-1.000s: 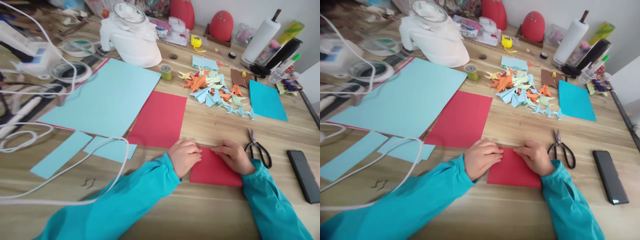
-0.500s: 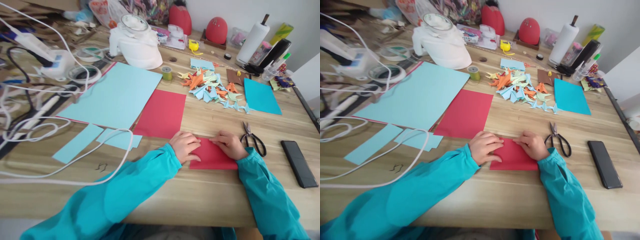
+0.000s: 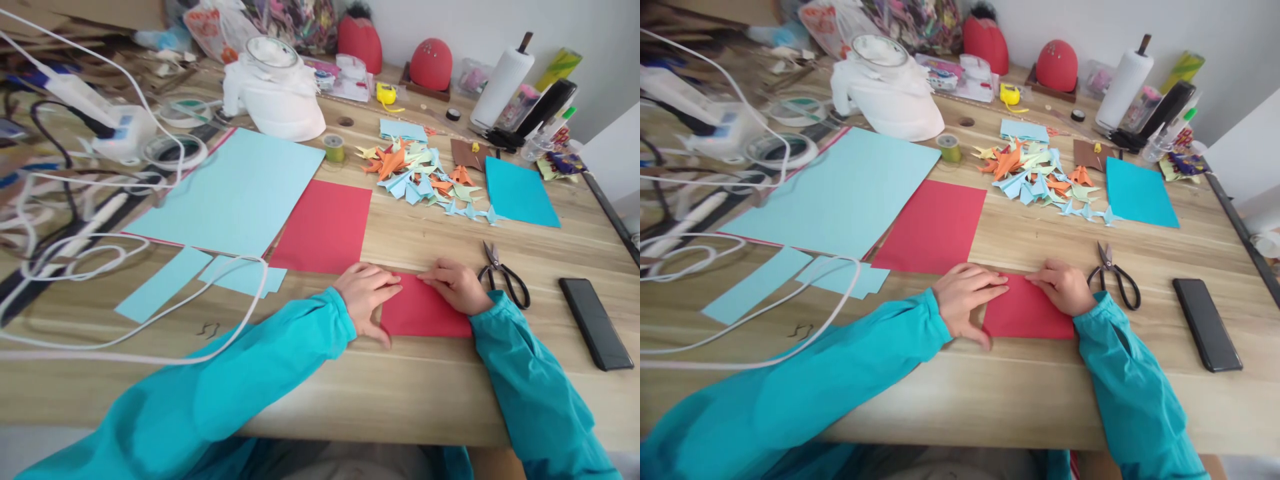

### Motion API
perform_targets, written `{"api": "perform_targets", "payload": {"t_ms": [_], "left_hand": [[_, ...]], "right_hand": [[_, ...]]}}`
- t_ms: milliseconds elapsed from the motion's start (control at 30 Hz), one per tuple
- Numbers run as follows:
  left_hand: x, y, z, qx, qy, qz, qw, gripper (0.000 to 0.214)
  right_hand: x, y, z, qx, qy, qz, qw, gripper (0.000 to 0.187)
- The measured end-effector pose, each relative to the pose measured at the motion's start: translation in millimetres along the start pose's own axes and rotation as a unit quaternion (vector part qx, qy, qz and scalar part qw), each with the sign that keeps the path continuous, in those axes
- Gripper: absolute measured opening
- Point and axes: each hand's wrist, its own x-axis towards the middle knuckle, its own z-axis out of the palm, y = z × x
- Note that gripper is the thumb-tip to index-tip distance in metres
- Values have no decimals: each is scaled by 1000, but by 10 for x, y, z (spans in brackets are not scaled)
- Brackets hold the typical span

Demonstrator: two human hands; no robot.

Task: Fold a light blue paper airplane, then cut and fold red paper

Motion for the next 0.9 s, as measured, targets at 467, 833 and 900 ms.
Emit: {"api": "perform_targets", "payload": {"t_ms": [467, 833, 900], "left_hand": [[206, 161, 167, 201, 107, 9, 974, 27], [138, 312, 272, 235, 148, 0, 961, 30], [137, 325, 274, 227, 123, -11, 966, 44]], "right_hand": [[13, -16, 8, 4, 10, 5, 1000, 25], [19, -34, -3, 23, 10, 14, 1000, 24], [19, -36, -8, 26, 9, 17, 999, 24]]}}
